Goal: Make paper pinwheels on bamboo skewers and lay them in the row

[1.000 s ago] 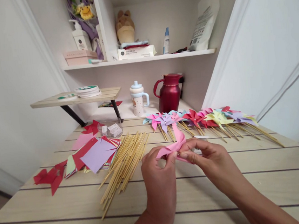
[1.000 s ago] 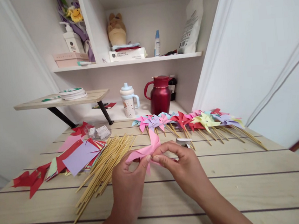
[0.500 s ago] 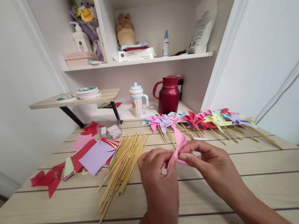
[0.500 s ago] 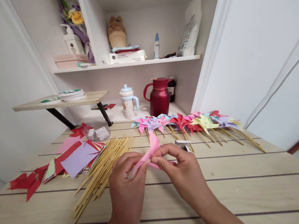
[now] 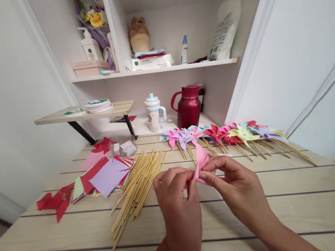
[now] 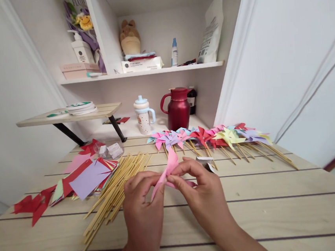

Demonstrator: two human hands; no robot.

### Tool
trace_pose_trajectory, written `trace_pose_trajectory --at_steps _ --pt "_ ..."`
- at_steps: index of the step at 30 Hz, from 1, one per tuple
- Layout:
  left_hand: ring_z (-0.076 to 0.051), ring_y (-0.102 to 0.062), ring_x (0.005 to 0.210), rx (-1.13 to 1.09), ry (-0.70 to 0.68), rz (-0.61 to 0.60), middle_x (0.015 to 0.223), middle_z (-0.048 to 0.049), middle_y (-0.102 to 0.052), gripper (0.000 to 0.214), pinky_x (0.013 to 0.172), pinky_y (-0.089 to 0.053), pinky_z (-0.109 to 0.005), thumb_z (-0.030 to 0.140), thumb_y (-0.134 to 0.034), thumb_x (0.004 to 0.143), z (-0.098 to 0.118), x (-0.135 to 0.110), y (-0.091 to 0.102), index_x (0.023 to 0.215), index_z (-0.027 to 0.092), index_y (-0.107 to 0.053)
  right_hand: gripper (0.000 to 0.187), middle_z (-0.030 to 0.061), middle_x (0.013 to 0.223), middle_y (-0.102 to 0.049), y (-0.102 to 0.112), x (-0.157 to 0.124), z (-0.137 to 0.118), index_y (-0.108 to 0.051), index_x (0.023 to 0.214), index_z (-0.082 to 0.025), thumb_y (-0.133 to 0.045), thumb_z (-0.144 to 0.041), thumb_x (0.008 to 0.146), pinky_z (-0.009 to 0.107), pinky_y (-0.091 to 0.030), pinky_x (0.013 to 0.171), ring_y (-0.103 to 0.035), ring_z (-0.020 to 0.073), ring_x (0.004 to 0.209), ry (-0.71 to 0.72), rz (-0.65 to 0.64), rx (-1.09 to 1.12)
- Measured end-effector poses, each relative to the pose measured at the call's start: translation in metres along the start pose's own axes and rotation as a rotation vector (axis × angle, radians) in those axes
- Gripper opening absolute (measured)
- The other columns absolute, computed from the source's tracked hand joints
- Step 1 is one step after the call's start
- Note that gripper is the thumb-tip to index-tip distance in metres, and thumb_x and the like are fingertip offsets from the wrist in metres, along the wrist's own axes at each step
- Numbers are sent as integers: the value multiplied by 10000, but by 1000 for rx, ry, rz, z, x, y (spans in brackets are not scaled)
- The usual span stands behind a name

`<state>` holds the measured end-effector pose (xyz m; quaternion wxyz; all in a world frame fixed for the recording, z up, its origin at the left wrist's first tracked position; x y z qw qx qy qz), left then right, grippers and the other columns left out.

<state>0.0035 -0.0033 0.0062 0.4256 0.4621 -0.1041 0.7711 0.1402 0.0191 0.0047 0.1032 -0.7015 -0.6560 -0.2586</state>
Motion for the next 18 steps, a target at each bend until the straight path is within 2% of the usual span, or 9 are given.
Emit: trace_pose_trajectory --at_steps 4,7,9,11,13,15,16,18 --pt "-146 -638 747 52 -69 39 780 32 -704 158 824 -400 -343 49 -667 819 0 2 2 830 205 -686 249 5 878 -678 -2 1 0 -594 925 -283 -794 -309 779 285 -538 614 -664 191 817 -16 69 133" --pt "-144 -642 751 52 -98 40 787 29 -708 152 834 -396 -340 56 -650 834 0 4 3 836 204 -685 485 -29 756 -686 -5 3 -4 -537 1192 -327 -793 -299 782 317 -560 651 -678 192 768 -30 56 203" --pt "-138 -648 760 45 -105 31 795 29 -711 161 845 -388 -336 47 -637 838 0 5 4 832 202 -681 699 -50 671 -673 -6 5 -6 -431 1391 -331 -784 -307 788 347 -566 682 -679 199 744 -59 44 215" --pt "-131 -657 767 45 -124 21 811 30 -717 176 872 -374 -336 34 -620 841 2 5 5 837 201 -677 782 -60 640 -659 -6 5 -6 -389 1464 -328 -780 -316 788 354 -563 668 -670 201 720 -99 34 236" --pt "-127 -664 765 55 -166 28 828 32 -728 178 901 -355 -341 43 -605 854 4 6 7 850 205 -679 612 -41 677 -674 -4 5 -5 -558 1348 -323 -784 -324 779 341 -557 643 -658 196 708 -126 7 257" --pt "-124 -663 742 73 -214 45 826 36 -736 164 917 -339 -346 81 -593 883 6 7 8 848 212 -685 302 0 776 -714 -2 3 -2 -726 1067 -288 -782 -345 776 330 -557 650 -661 199 734 -125 -25 256" --pt "-121 -659 723 83 -237 58 817 37 -739 158 920 -334 -347 106 -589 899 8 8 9 841 214 -688 185 17 817 -726 -1 2 0 -751 938 -269 -777 -359 778 332 -559 667 -666 207 760 -119 -34 240" --pt "-117 -651 691 102 -275 85 799 39 -743 159 926 -330 -348 149 -586 923 11 9 10 827 216 -694 122 34 840 -730 1 1 1 -748 805 -256 -762 -376 790 358 -563 755 -674 239 845 -96 -28 180"
Point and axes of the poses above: each hand's wrist, its own x-axis towards the middle knuckle, its own y-axis out of the back of the hand, z = x × y, the point moved 1 cm from there along x, towards the middle knuckle
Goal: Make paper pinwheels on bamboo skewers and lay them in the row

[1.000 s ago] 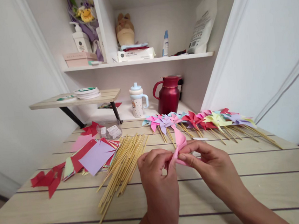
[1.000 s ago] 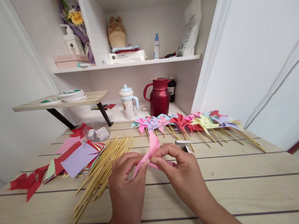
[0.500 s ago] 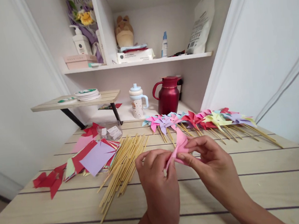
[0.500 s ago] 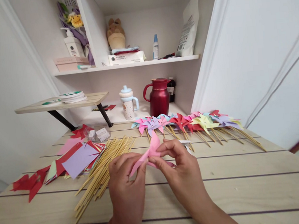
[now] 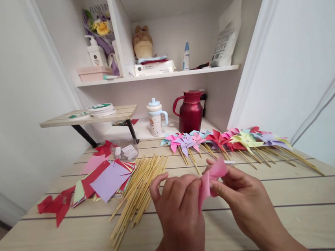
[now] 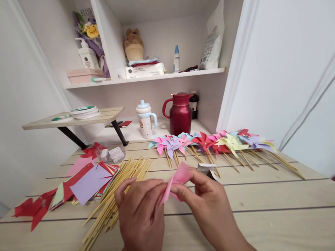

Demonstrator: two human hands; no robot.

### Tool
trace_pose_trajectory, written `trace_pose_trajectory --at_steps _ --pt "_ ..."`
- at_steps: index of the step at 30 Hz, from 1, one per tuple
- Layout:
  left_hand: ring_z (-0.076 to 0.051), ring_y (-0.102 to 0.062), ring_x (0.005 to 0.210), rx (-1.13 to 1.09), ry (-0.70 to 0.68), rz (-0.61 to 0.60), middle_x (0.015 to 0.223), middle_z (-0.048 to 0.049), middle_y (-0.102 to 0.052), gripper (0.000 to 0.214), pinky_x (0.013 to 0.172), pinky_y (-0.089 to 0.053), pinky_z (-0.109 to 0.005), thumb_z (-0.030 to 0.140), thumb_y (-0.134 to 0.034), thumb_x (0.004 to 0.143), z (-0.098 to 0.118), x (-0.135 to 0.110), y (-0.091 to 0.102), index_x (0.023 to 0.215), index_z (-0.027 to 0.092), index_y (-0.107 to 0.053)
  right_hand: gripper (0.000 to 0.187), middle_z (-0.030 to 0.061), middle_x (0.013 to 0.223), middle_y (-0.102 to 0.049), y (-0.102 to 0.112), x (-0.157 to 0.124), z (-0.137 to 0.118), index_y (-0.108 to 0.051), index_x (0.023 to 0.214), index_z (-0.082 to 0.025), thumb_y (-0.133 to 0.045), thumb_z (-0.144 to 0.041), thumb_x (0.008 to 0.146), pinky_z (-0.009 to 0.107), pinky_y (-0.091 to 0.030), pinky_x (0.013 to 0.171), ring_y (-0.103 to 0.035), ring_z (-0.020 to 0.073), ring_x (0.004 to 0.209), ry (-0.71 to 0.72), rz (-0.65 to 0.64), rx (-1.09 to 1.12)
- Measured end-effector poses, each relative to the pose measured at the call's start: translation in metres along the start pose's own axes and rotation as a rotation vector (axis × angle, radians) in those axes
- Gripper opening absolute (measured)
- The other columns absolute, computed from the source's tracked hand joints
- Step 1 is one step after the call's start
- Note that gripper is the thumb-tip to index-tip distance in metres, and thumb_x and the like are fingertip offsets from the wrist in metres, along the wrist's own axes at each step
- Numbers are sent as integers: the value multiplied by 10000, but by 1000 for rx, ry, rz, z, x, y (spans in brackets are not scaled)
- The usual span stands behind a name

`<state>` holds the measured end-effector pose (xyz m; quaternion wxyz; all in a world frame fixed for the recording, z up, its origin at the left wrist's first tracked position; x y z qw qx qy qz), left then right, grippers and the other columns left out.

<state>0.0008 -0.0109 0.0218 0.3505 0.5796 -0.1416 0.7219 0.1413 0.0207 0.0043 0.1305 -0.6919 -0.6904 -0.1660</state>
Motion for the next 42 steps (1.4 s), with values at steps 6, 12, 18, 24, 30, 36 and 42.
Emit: trace_pose_trajectory --at_steps 6,12,18,24,30,36,42 --pt "-113 -645 663 39 -68 32 795 35 -758 175 926 -337 -339 151 -560 943 4 2 2 868 215 -705 57 17 877 -707 2 -4 -6 -718 773 -287 -729 -311 823 445 -442 1053 -659 241 945 174 39 -102" --pt "-119 -631 685 39 -75 16 801 29 -748 201 920 -341 -326 124 -544 940 5 0 4 890 224 -711 86 14 888 -679 2 -7 -6 -681 775 -281 -690 -267 860 427 -452 1012 -633 219 888 233 38 -146" --pt "-139 -581 746 13 96 51 788 0 -641 132 851 -375 -320 184 -645 895 3 -1 1 826 243 -741 85 8 845 -686 -3 -6 -8 -686 781 -280 -689 -255 862 384 -515 890 -635 197 815 223 59 -82" --pt "-109 -605 715 -12 53 46 794 26 -651 192 928 -339 -347 140 -583 928 3 2 1 870 240 -736 258 15 893 -718 -3 -5 -2 -715 1040 -327 -770 -276 793 290 -567 632 -669 199 787 137 138 9" --pt "-126 -600 745 -52 92 45 779 32 -655 203 867 -375 -333 107 -593 898 1 4 1 816 243 -719 161 33 975 -736 1 -3 1 -783 980 -313 -737 -288 829 376 -548 859 -668 256 991 218 84 -134" --pt "-124 -595 729 -44 62 55 761 29 -651 179 855 -379 -329 182 -603 923 1 6 1 795 238 -715 104 -5 861 -682 0 -1 -9 -747 837 -297 -687 -220 871 343 -501 912 -641 187 866 299 7 -128" --pt "-80 -616 679 -44 -3 36 770 48 -665 180 904 -345 -316 99 -574 920 4 2 4 862 215 -699 125 -11 821 -631 3 -2 -9 -660 835 -270 -671 -150 870 288 -515 860 -611 165 862 380 -8 -70"
Point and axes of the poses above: each hand's wrist, its own x-axis towards the middle knuckle, its own y-axis out of the back of the hand, z = x × y, the point moved 1 cm from there along x, towards the middle knuckle
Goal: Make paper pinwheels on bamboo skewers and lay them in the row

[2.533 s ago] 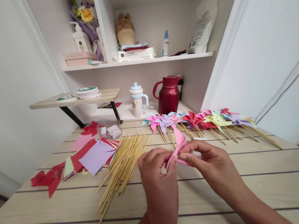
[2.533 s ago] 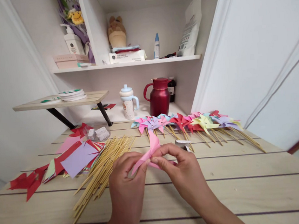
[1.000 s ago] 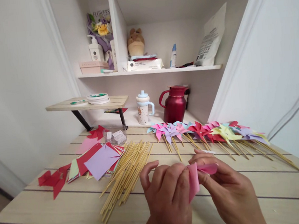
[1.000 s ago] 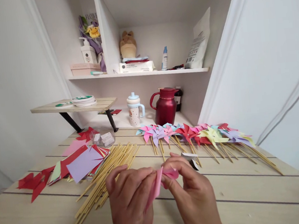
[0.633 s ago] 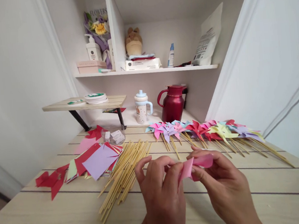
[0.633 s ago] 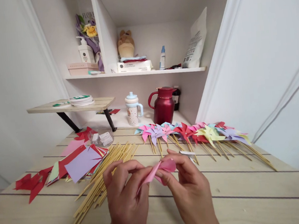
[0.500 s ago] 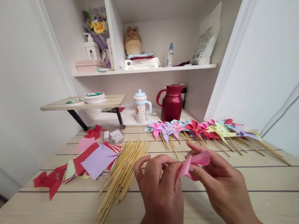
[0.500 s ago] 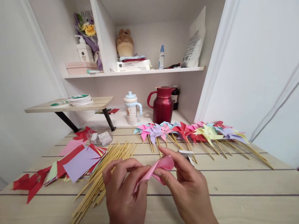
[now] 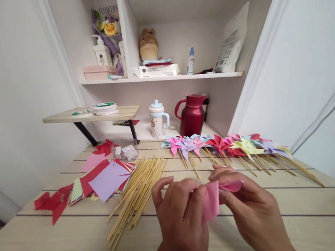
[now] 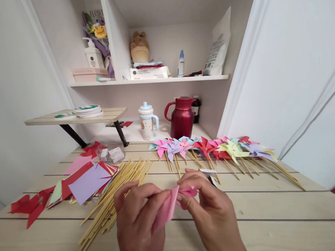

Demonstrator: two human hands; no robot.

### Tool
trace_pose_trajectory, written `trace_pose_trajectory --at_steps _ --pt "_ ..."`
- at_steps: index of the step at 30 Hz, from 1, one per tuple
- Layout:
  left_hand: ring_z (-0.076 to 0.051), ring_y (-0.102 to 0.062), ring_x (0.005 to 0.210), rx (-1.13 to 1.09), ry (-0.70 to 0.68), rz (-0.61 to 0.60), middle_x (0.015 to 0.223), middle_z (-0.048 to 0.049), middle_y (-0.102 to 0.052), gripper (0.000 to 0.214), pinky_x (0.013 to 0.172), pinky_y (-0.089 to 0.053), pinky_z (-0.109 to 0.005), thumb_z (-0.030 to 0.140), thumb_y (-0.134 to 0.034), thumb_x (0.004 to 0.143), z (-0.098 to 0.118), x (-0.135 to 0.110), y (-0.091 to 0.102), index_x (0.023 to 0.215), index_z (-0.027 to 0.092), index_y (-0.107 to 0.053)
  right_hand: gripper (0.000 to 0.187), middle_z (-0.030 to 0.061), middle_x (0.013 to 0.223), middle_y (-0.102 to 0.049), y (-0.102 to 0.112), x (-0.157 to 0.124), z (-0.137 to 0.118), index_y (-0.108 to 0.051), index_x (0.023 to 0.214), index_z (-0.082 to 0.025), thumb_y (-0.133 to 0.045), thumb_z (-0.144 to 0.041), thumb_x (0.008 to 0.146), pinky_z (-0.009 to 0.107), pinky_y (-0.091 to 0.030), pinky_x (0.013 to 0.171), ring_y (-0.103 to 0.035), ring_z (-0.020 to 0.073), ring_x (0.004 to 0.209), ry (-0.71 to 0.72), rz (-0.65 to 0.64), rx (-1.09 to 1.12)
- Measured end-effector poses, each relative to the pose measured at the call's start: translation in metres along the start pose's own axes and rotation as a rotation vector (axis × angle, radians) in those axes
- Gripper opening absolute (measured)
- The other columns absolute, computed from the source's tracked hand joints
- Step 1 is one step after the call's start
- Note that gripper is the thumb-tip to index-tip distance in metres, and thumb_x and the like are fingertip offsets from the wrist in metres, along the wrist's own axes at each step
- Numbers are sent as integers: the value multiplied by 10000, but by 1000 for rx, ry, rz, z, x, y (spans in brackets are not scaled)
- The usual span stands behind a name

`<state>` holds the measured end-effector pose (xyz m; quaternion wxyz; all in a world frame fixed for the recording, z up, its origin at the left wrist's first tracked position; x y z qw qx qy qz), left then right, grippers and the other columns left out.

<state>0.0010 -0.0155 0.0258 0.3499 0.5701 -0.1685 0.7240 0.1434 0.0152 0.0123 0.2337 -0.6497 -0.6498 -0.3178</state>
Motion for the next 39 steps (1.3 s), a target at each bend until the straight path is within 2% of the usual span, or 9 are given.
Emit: trace_pose_trajectory --at_steps 3,9,12,15,20,26,30,34,39 --pt "-74 -614 650 1 -21 -8 761 54 -672 187 874 -359 -304 99 -546 930 1 -1 0 882 214 -685 95 4 844 -624 -1 -1 -3 -662 852 -266 -662 -175 880 219 -520 674 -610 159 839 -15 8 -25" --pt "-82 -568 611 -6 -19 9 720 49 -647 204 799 -386 -306 96 -537 931 2 -2 -2 880 208 -700 72 11 869 -629 -5 -5 3 -672 811 -261 -687 -269 881 203 -511 631 -600 150 808 -129 31 20" --pt "-107 -562 662 -47 82 -10 718 33 -618 152 730 -409 -298 113 -625 884 -1 -3 -4 813 218 -711 65 -2 846 -638 -4 -7 13 -678 836 -275 -735 -304 846 203 -495 576 -589 142 744 -290 38 127" --pt "-140 -569 730 -84 223 -59 752 16 -611 170 694 -436 -293 63 -697 801 -5 -5 -6 773 230 -715 98 -1 843 -648 -3 -7 17 -680 817 -274 -770 -312 814 209 -487 572 -592 152 763 -345 57 155" --pt "-159 -578 762 -97 240 -70 785 12 -619 214 715 -460 -312 28 -685 788 -8 -8 -6 815 238 -716 56 12 881 -668 -2 -4 11 -703 812 -274 -744 -297 842 215 -479 612 -613 177 900 -278 24 125" --pt "-148 -590 783 -53 181 -57 810 23 -627 239 782 -438 -325 19 -660 805 -9 -7 -6 861 247 -704 51 18 926 -688 -1 0 6 -712 810 -267 -725 -285 856 238 -507 654 -629 177 883 -233 9 71" --pt "-136 -587 773 -3 95 -40 810 25 -641 228 817 -405 -326 49 -601 862 -7 -3 -2 876 251 -706 70 27 878 -693 0 0 7 -706 785 -251 -735 -278 842 261 -534 679 -650 198 895 -209 12 73" --pt "-107 -611 711 34 -28 -36 796 37 -677 185 905 -364 -331 79 -598 889 -5 -1 1 877 230 -704 159 43 1009 -733 4 -4 10 -742 967 -287 -762 -285 809 303 -575 716 -681 222 926 -209 84 20" --pt "-78 -633 657 44 -121 -38 783 49 -711 190 930 -349 -307 58 -557 910 -3 0 4 913 201 -683 105 22 913 -712 4 -3 5 -742 909 -289 -695 -210 859 370 -526 894 -657 222 951 -39 10 -88"
Point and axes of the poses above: each hand's wrist, its own x-axis towards the middle knuckle, its own y-axis out of the back of the hand, z = x × y, the point moved 1 cm from there along x, towards the middle knuckle
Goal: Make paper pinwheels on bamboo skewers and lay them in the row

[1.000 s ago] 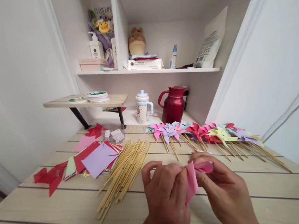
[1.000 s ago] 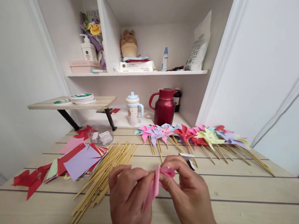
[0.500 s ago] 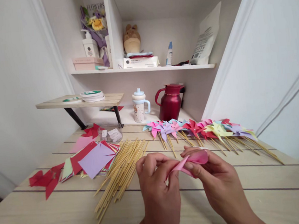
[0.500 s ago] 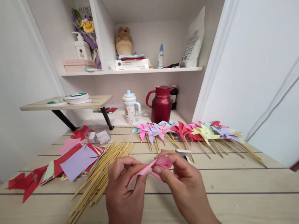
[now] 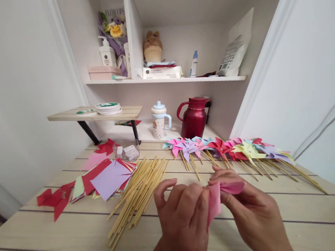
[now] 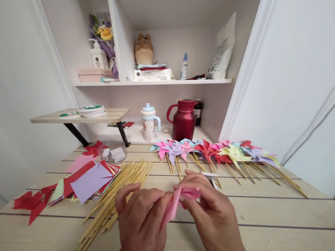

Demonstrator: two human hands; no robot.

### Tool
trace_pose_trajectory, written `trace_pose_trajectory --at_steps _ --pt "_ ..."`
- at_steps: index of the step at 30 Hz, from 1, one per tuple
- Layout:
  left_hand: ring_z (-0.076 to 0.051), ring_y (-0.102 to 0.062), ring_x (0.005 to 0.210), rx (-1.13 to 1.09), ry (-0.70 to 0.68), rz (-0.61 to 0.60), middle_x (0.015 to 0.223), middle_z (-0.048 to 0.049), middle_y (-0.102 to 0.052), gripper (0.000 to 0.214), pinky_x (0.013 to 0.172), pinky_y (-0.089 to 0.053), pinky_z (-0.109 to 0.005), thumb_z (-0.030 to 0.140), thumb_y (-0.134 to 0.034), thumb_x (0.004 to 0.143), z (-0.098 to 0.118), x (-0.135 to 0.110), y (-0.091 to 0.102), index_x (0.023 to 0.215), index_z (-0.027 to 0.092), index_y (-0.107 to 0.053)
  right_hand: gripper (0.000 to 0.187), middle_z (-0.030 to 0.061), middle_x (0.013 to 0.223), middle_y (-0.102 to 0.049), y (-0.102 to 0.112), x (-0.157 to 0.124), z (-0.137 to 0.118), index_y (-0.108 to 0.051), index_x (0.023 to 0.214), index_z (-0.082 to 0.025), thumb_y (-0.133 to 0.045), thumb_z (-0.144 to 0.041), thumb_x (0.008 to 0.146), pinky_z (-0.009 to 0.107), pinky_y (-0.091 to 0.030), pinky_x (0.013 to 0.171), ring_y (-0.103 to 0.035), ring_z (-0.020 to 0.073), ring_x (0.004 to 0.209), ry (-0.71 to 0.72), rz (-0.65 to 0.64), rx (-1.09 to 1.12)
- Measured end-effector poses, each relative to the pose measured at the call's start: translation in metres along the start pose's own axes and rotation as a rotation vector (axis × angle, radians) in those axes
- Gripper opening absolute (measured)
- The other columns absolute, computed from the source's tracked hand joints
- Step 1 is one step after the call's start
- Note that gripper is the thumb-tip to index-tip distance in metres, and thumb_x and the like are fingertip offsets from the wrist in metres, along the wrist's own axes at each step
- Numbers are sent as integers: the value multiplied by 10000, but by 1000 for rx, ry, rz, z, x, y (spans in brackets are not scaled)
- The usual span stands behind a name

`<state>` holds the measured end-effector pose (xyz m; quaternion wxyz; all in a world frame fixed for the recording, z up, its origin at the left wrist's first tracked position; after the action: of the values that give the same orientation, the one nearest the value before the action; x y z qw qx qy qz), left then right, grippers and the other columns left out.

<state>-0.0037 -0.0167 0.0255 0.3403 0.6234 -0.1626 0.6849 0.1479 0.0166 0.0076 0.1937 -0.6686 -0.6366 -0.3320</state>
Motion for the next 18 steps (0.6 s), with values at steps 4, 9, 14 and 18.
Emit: trace_pose_trajectory --at_steps 4,9,14,18 --pt "-69 -636 649 -18 -11 -23 794 56 -721 248 907 -369 -290 12 -522 891 1 0 2 929 210 -666 132 12 841 -658 -2 1 -6 -683 875 -272 -621 -158 901 356 -495 867 -624 201 884 73 -35 -48" --pt "-60 -620 648 -46 25 6 774 57 -697 243 908 -365 -291 0 -537 881 4 -4 -2 928 202 -664 144 24 837 -635 -3 -2 -6 -665 899 -265 -595 -139 910 352 -476 798 -592 211 887 114 -40 -109" --pt "-132 -587 741 -85 227 83 767 19 -631 189 810 -435 -321 60 -673 824 4 -9 -9 868 239 -713 160 35 883 -650 -4 -3 -3 -674 924 -268 -617 -121 890 366 -496 793 -607 230 935 110 27 -44" --pt "-160 -596 779 -195 360 37 810 -6 -630 224 716 -489 -303 21 -691 774 -1 -8 -13 806 239 -731 128 35 903 -667 -6 -2 1 -701 905 -275 -651 -160 881 345 -532 768 -624 223 930 51 38 39"
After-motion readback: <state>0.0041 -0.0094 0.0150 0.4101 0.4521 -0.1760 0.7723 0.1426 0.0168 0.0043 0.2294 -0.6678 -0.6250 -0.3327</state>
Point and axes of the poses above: each hand's wrist, its own x-axis towards the middle knuckle, its own y-axis out of the back of the hand, z = x × y, the point moved 1 cm from there along x, towards the middle knuckle
